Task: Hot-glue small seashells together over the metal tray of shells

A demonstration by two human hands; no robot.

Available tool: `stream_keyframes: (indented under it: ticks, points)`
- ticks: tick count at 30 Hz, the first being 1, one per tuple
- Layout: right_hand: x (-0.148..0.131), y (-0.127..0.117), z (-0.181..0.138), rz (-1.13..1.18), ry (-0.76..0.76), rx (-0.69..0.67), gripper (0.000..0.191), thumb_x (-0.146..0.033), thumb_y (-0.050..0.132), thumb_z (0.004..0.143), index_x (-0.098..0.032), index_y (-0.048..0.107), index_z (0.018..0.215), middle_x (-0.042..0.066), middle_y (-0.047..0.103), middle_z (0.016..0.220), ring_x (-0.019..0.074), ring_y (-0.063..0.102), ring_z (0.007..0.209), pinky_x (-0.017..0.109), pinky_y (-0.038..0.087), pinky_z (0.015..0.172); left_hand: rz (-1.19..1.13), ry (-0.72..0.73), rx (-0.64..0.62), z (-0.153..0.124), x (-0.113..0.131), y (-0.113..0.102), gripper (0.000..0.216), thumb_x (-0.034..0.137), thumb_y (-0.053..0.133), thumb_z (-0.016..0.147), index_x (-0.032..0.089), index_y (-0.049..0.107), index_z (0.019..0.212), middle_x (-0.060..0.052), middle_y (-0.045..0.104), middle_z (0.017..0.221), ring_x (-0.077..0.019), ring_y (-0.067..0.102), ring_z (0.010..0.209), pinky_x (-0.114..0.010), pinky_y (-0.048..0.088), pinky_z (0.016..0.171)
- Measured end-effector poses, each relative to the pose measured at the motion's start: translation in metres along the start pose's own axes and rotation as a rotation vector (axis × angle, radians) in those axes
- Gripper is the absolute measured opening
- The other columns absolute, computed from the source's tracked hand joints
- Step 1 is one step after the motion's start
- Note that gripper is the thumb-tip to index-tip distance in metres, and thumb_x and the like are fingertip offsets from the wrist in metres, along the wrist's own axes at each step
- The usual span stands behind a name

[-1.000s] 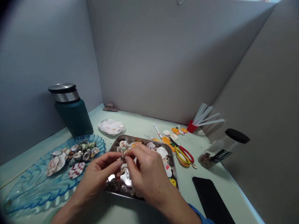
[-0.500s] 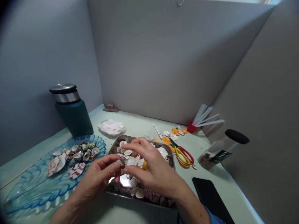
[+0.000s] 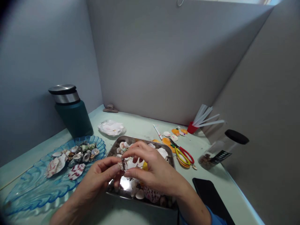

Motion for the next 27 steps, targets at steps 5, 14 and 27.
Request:
stream_keyframes:
  ticks: [5, 14, 27]
  points:
    - [-0.0014, -0.0001, -0.0009, -0.028, -0.003, 0.002, 0.029, -0.021, 0.068, 0.081, -0.025, 0.061, 0.109, 0.005, 0.055, 0.112, 0.0158, 0.056, 0.090, 0.034, 0.047, 0.084, -0.018, -0.003, -0.016, 0.0025, -0.0004, 0.0002, 0.017, 0.033, 0.069, 0.075, 0.016, 0.068, 0.079, 0.003, 0.059, 0.052, -0.0079, 0.051, 0.045, -0.021, 0.038, 0.050]
    - [-0.0056, 0.0005, 0.0006, -0.054, 0.003, 0.006, 0.029, -0.014, 0.069, 0.078, -0.022, 0.061, 0.105, 0.003, 0.054, 0.107, 0.0146, 0.054, 0.091, 0.029, 0.047, 0.080, -0.048, -0.025, 0.004, 0.0014, -0.0024, -0.0012, 0.019, 0.032, 0.073, 0.072, 0.016, 0.068, 0.081, 0.003, 0.060, 0.051, -0.0074, 0.052, 0.045, -0.020, 0.038, 0.050]
    - [-0.0076, 0.0026, 0.0011, -0.064, -0.018, -0.010, 0.028, -0.013, 0.068, 0.080, -0.021, 0.060, 0.105, 0.002, 0.054, 0.106, 0.0139, 0.053, 0.093, 0.028, 0.045, 0.082, -0.038, -0.013, 0.014, 0.0032, -0.0054, -0.0029, 0.023, 0.035, 0.073, 0.072, 0.015, 0.068, 0.082, 0.003, 0.060, 0.051, -0.0066, 0.051, 0.044, -0.019, 0.038, 0.050]
Point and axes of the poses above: each hand's wrist, its own z-axis towards the middle knuckle, its own y-axis out of the palm, x = y × z, the point moved 7 cm from there along z, towards the middle knuckle
